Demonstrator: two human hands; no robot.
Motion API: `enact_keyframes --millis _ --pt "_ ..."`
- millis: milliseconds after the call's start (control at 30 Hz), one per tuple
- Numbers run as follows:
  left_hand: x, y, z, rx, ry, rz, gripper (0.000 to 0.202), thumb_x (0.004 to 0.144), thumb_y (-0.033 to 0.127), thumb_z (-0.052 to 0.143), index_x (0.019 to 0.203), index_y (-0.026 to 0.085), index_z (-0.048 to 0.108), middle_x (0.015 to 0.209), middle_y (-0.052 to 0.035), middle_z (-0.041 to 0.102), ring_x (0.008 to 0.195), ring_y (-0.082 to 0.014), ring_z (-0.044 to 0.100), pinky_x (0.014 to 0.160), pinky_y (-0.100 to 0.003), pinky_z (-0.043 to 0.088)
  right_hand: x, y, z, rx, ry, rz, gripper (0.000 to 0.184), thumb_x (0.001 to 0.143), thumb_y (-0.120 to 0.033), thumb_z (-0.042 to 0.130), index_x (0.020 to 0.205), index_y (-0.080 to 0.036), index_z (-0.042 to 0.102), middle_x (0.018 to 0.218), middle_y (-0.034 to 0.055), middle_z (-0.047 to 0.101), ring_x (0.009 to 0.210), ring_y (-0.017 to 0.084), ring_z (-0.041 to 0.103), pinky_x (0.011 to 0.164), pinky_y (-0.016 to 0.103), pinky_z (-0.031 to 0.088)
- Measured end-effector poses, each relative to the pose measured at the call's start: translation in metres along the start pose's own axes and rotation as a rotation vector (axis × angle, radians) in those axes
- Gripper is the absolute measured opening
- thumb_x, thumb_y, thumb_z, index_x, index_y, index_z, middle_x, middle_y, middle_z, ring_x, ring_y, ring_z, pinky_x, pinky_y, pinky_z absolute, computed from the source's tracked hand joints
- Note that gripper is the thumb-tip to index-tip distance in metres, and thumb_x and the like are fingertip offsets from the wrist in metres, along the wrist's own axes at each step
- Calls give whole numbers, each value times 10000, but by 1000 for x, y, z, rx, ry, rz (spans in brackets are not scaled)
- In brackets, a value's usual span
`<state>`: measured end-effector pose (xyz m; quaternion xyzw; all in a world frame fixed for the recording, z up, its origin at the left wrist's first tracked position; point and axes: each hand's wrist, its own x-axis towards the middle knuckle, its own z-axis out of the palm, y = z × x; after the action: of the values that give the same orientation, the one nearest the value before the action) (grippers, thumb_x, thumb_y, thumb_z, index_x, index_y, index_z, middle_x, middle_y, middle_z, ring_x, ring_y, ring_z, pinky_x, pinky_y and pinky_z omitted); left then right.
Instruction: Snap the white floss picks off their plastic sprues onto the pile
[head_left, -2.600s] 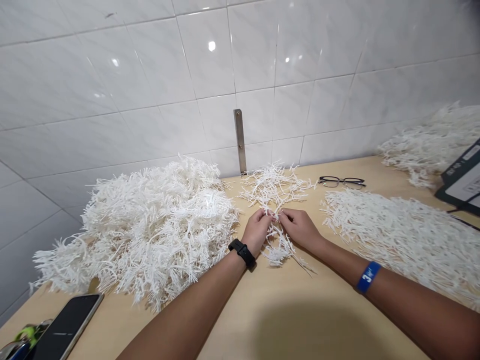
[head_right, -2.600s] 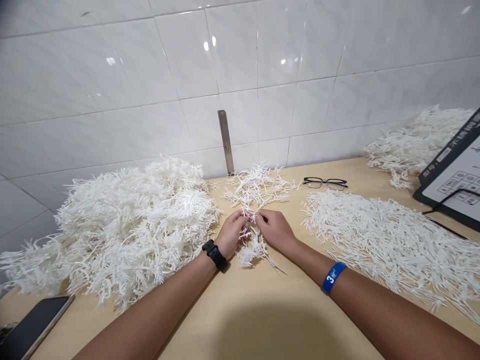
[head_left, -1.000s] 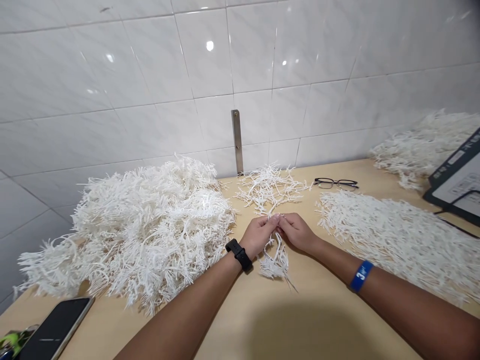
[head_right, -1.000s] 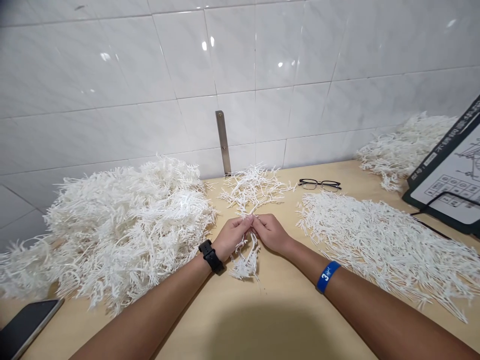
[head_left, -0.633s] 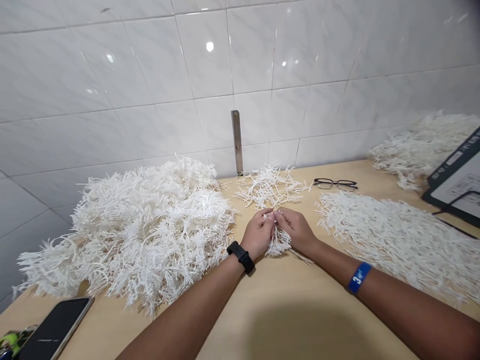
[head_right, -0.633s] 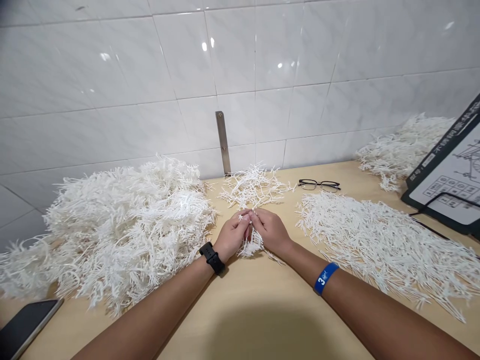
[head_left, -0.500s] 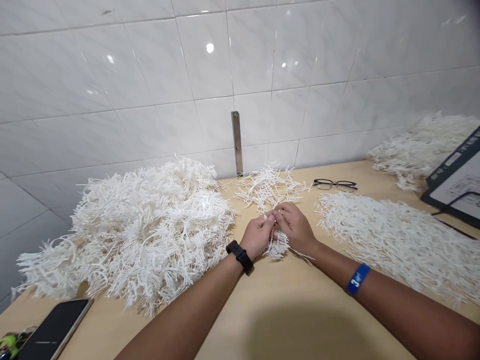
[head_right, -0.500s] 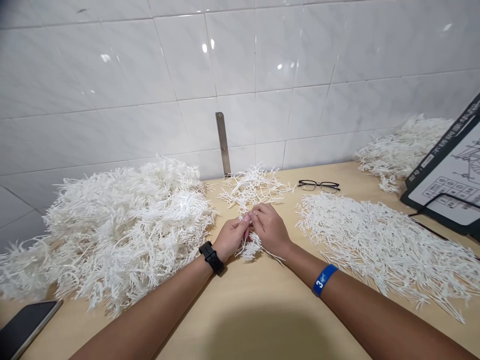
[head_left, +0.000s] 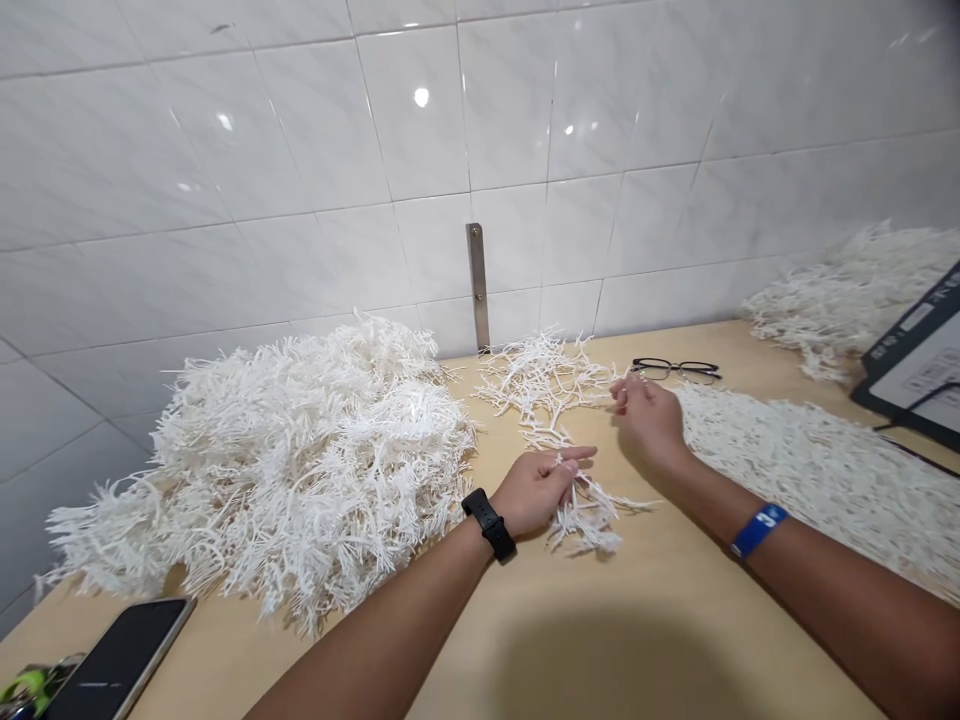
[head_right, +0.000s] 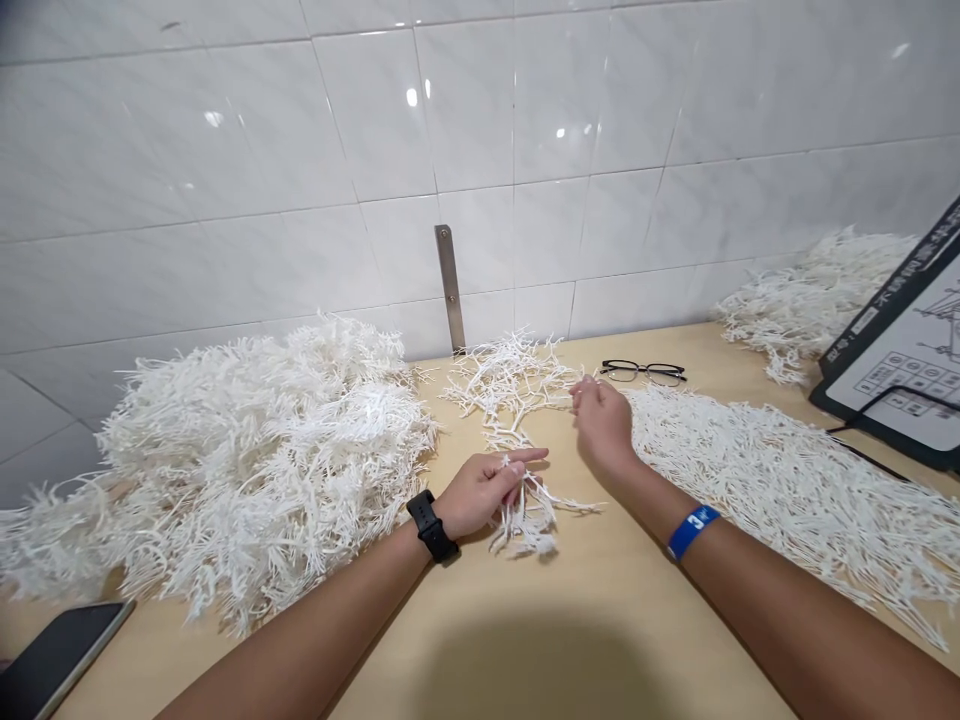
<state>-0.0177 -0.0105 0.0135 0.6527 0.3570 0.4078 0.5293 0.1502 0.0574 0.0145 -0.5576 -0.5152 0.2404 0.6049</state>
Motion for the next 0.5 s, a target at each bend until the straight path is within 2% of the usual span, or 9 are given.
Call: enact_keyframes --millis 133,200,267,400,500 --pt "2 -3 4 -40 95 -150 508 835 527 472 498 148 519 908 -151 691 786 -200 639 609 -263 451 1 -3 -3 -8 -28 -145 406 909 -447 413 625 -188 543 780 75 610 664 172 530 587 295 405" --pt "5 -6 4 -75 142 -189 498 823 530 485 512 144 527 837 -141 682 728 -190 633 554 -250 435 -2 -2 -1 -37 -34 -158 348 902 -389 411 670 -187 573 778 66 611 689 178 531 611 298 404" --pt "6 -8 3 -87 163 -192 487 815 527 498 520 142 536 808 -130 673 696 -179 625 534 -243 423 1 1 -1 -41 41 -126 268 876 -334 422 738 -184 597 768 56 609 703 179 526 626 295 399" --pt "5 -6 3 -97 163 -203 469 806 532 508 558 140 574 764 -117 662 650 -165 605 499 -235 390 21 9 -10 12 286 -17 164 783 -198 426 807 -177 588 794 38 603 689 161 512 667 294 398" --pt "5 -4 3 -105 165 -220 456 801 530 516 586 135 592 755 -114 663 604 -149 579 485 -235 373 29 8 -15 -7 346 -48 170 747 -161 421 805 -176 580 823 38 601 745 169 523 749 321 402"
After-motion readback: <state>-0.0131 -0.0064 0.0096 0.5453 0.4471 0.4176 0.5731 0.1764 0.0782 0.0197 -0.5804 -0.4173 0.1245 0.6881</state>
